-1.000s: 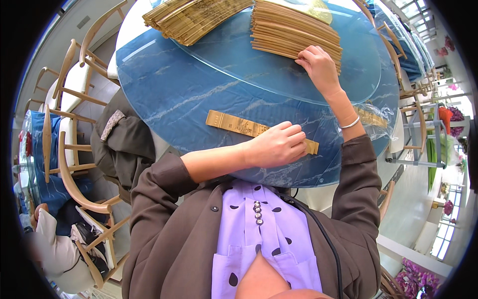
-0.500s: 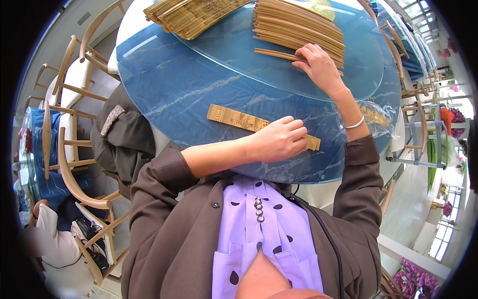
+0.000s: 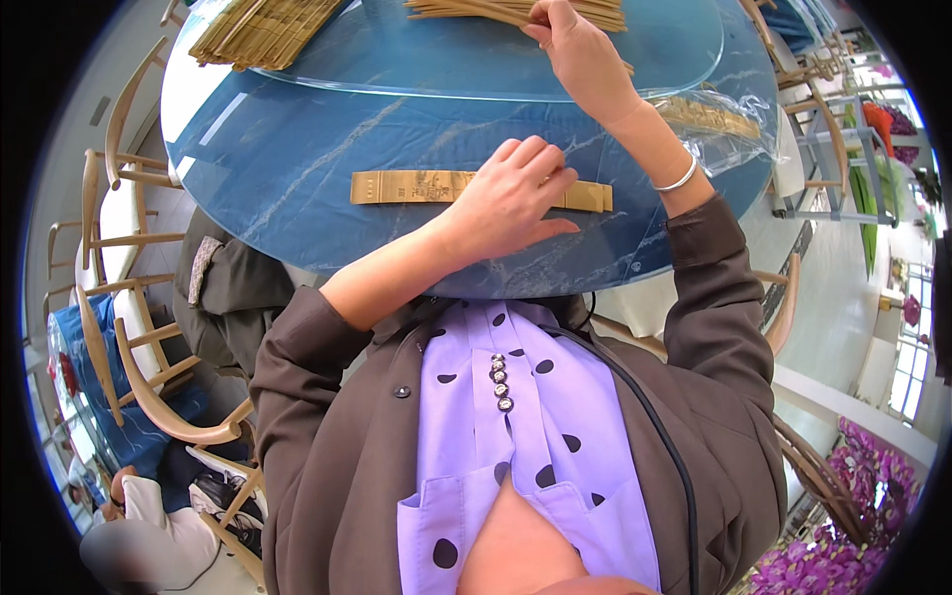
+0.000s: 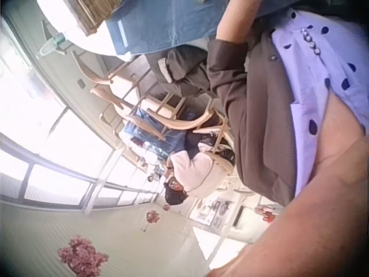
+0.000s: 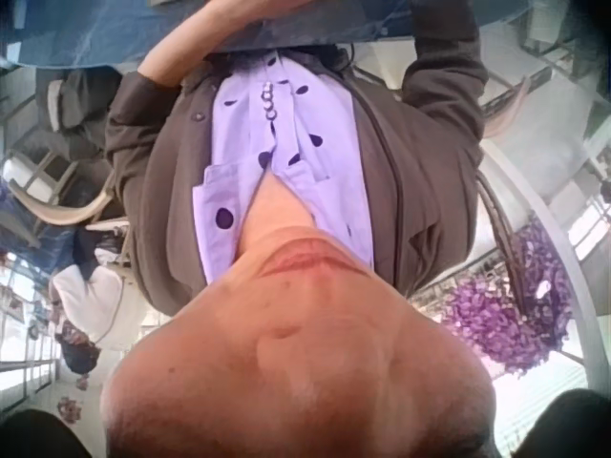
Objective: The person repeatedly picks up thin bamboo strips and wider patterned bamboo pieces from a blue table, aligns them, and places them into stacks. The process is repeated multiple times with consistent hand movements.
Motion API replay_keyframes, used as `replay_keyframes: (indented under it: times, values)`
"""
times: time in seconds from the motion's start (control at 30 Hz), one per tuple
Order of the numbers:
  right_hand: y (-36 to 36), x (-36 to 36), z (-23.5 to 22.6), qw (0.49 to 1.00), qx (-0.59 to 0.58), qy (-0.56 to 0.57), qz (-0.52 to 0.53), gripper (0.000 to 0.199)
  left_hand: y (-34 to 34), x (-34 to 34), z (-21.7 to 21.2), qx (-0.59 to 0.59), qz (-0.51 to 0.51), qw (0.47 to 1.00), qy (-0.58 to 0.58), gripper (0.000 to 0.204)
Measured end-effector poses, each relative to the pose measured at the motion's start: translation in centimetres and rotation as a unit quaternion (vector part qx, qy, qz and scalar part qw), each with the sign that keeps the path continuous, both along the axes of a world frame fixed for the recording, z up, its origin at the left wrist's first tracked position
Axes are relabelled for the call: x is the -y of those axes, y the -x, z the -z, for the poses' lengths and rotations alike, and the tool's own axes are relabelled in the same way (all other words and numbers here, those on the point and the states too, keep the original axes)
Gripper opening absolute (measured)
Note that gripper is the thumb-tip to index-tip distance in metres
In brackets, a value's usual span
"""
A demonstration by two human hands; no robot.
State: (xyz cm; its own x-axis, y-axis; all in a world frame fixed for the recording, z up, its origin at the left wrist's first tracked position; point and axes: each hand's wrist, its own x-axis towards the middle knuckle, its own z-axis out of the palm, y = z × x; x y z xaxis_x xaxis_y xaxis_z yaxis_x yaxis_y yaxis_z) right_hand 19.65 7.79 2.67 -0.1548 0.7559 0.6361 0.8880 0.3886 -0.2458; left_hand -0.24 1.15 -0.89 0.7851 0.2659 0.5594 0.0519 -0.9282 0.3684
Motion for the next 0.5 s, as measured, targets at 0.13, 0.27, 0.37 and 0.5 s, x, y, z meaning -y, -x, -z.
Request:
replay_keyframes:
  times: [0.13, 0.27, 0.37, 0.5]
  values:
    - [1.6, 5.7, -5.4, 0.998, -0.014, -0.051, 0.025, 0.018, -0.2, 0.0, 0.5, -0.009, -0.026, 1.0, 0.001, 0.049]
    - [0.6, 12.3, -6.8, 0.997, -0.063, 0.037, 0.027, 0.021, -0.3, 0.0, 0.6, -0.031, -0.027, 0.999, -0.006, 0.046]
    - [-2.2, 15.8, -3.6, 0.982, -0.133, 0.104, 0.085, 0.025, -0.6, 0.2, 0.4, -0.041, -0.021, 0.999, -0.013, 0.045]
    - [-2.0, 20.0, -2.9, 0.911, -0.251, 0.281, 0.171, 0.033, -1.3, 0.4, 0.7, -0.045, -0.034, 0.998, -0.041, 0.043]
